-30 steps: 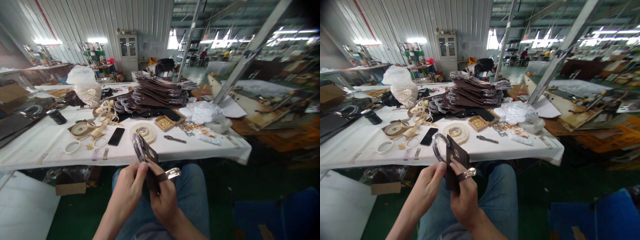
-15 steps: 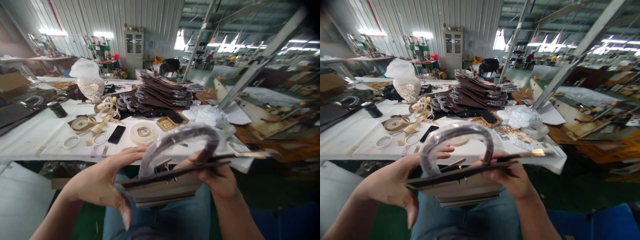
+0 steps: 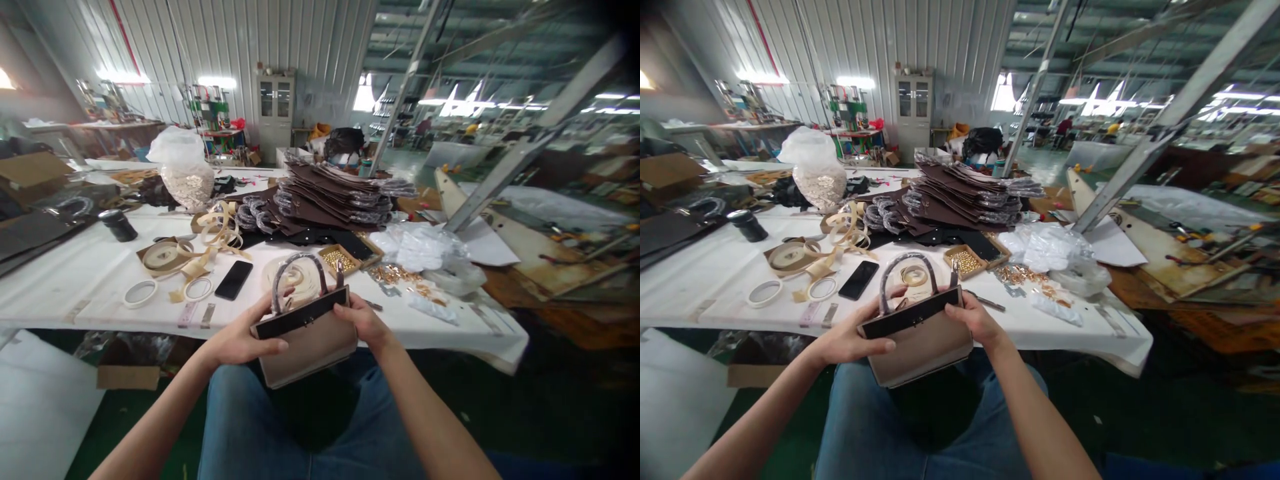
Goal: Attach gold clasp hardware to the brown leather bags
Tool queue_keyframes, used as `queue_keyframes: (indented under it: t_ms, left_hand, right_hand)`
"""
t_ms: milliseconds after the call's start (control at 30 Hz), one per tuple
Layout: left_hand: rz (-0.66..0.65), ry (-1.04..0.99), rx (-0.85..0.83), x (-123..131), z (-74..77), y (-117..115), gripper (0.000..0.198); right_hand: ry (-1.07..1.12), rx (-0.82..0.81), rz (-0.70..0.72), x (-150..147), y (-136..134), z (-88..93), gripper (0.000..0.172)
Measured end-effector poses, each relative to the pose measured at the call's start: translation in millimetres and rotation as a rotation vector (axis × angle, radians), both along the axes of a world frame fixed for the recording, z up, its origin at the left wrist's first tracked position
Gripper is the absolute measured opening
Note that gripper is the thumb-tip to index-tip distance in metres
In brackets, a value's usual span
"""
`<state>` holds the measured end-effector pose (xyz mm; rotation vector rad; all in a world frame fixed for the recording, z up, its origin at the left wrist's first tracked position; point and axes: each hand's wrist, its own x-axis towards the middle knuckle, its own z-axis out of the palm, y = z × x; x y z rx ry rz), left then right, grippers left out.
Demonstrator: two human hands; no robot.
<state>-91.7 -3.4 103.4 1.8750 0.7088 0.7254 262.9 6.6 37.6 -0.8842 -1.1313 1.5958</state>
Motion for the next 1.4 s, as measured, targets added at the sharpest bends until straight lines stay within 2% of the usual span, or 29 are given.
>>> queue_keyframes:
  t_ms: [67, 167, 233, 300, 400, 500, 567, 633, 767, 833, 900, 1000, 1067, 1167, 1233, 1400]
  left_hand:
    - [-0.036, 0.097, 0.124, 0, 5.5, -4, 0.083]
    - [-0.055, 0.206, 0.277, 5, 10.0, -8, 0.05]
    - [0.03, 0.26, 0.324, 10, 5.7, -4, 0.033]
    - [0.219, 0.324, 0.289, 13, -4.6, 9, 0.04]
    - [0.495, 0.407, 0.147, 18, -24.9, 47, 0.06]
    - [0.583, 0.386, 0.056, 26, -42.8, 94, 0.062]
    - [0.627, 0.426, 0.011, 33, -52.3, 121, 0.059]
    - [0.69, 0.558, -0.045, 41, -60.4, 142, 0.06]
    - [0.756, 0.743, -0.116, 54, -74.1, 167, 0.071]
    - [0.788, 0.805, -0.093, 59, -79.6, 170, 0.075]
    - [0.816, 0.887, -0.007, 63, -84.4, 167, 0.075]
    - [0.84, 0.972, 0.155, 65, -91.3, 157, 0.073]
    - [0.849, 0.975, 0.169, 63, -96.2, 151, 0.073]
    - [0.835, 0.886, 0.077, 57, -105.1, 149, 0.078]
    - [0.829, 0.766, 0.076, 55, -111.7, 153, 0.078]
    - [0.773, 0.495, 0.102, 55, -125.9, 168, 0.066]
  right_hand:
    - [0.002, -0.008, -0.004, 2, -4, -7.8, 0.061]
    - [0.023, -0.032, -0.03, 5, -4, -15.9, 0.063]
    - [0.031, -0.048, -0.051, 6, 1, -17.3, 0.064]
    - [0.037, -0.055, -0.068, 5, 11, -14.2, 0.063]
    - [0.027, -0.029, -0.091, -1, 36, -3.6, 0.065]
    - [-0.078, 0.04, -0.153, -10, 75, 1.1, 0.065]
    - [-0.205, 0.087, -0.245, -15, 105, -5.3, 0.058]
    - [-0.372, 0.133, -0.367, -19, 133, -18.7, 0.05]
    - [-0.799, 0.18, -0.57, -23, 167, -50.8, 0.04]
    - [-0.96, 0.187, -0.611, -25, 171, -62.6, 0.04]
    - [-1.025, 0.215, -0.617, -27, 170, -69.8, 0.044]
    - [-1.005, 0.284, -0.606, -27, 162, -74.6, 0.049]
    - [-0.976, 0.289, -0.598, -27, 155, -76.2, 0.049]
    - [-0.984, 0.217, -0.579, -29, 144, -78.1, 0.047]
    - [-0.996, 0.16, -0.571, -30, 140, -78.2, 0.049]
    - [-0.905, 0.086, -0.577, -28, 135, -70.6, 0.072]
